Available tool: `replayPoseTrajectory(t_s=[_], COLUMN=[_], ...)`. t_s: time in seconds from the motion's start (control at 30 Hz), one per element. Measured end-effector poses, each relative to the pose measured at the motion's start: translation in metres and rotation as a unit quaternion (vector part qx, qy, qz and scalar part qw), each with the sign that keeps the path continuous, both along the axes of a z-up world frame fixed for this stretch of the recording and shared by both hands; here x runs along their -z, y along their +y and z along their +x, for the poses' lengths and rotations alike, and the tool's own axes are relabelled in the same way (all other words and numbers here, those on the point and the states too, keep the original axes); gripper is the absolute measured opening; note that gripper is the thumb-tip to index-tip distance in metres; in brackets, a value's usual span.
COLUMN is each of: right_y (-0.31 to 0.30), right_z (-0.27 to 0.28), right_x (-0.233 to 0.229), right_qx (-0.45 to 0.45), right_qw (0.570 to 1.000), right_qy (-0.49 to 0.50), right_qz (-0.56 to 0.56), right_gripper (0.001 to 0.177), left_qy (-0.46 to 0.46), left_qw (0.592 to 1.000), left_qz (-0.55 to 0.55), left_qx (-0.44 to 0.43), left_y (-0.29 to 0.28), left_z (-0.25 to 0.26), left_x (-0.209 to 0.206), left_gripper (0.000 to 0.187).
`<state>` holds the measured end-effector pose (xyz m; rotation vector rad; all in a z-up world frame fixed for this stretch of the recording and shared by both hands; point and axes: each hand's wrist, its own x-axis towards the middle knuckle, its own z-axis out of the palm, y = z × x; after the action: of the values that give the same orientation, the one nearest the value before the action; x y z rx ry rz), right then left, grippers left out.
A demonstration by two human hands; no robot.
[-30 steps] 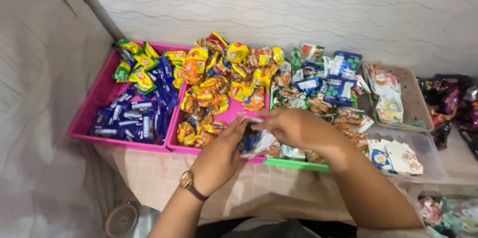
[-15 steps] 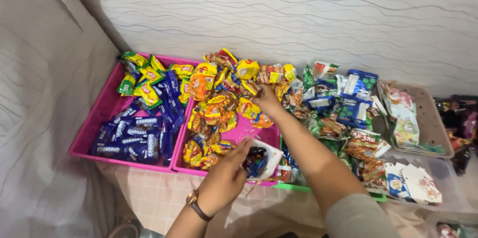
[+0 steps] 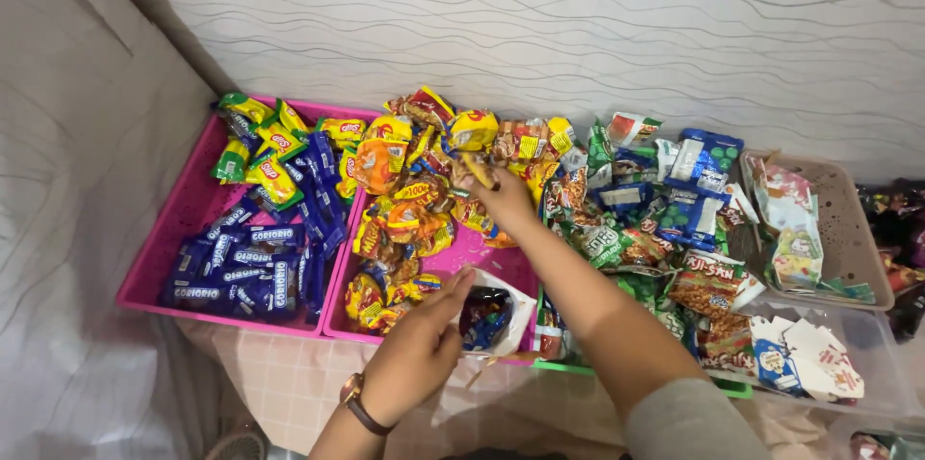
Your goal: Packing various snack packets from bins into a small gift bag
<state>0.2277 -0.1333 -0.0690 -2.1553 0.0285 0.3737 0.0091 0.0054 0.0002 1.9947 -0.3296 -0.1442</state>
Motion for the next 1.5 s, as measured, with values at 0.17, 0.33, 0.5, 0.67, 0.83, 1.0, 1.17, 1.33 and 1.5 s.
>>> replayPoseTrajectory(t_s=[0.17, 0.33, 0.5, 0.67, 0.83, 1.0, 1.17, 1.33, 1.5], right_y=[-0.022, -0.057, -0.081, -0.085, -0.087, -0.071, -0.028, -0.028, -0.041], right_z=[-0.021, -0.069, -0.114, -0.159, -0.166, -0.175, -0.165, -0.156, -0.193], right_x=[-0.007, -0.070, -0.104, -0.120, -0.116, -0.107, -0.011, 0.037, -0.075], right_qx=[0.098, 0.030, -0.058, -0.294, -0.394, -0.414, -0.421, -0.438, -0.433], right_qw=[0.915, 0.895, 0.873, 0.922, 0.889, 0.811, 0.711, 0.733, 0.722], right_qy=[0.125, 0.120, 0.056, -0.107, -0.234, -0.342, -0.452, -0.406, -0.459], right_qz=[0.371, 0.429, 0.481, 0.227, 0.001, -0.231, -0.337, -0.327, -0.285], right_gripper=[0.035, 0.048, 0.093, 0.062, 0.057, 0.035, 0.011, 0.019, 0.011], left_qy=[0.036, 0.016, 0.022, 0.022, 0.018, -0.008, -0.015, -0.012, -0.011], left_qw=[0.999, 0.999, 0.999, 0.997, 1.000, 0.999, 0.997, 0.997, 0.997], left_qz=[0.009, 0.034, 0.034, 0.058, -0.008, 0.039, 0.066, 0.069, 0.064], left_qx=[-0.013, -0.021, -0.020, -0.043, -0.023, -0.018, -0.027, -0.029, -0.046], left_y=[0.001, -0.005, -0.009, -0.008, -0.007, -0.014, -0.019, -0.017, -0.010], left_z=[0.001, -0.003, -0.004, -0.006, -0.008, -0.013, -0.021, -0.026, -0.027], left_x=[-0.007, -0.007, -0.009, -0.011, -0.016, -0.019, -0.022, -0.012, -0.010], left_gripper=[0.073, 0.074, 0.074, 0.059, 0.071, 0.075, 0.078, 0.078, 0.077])
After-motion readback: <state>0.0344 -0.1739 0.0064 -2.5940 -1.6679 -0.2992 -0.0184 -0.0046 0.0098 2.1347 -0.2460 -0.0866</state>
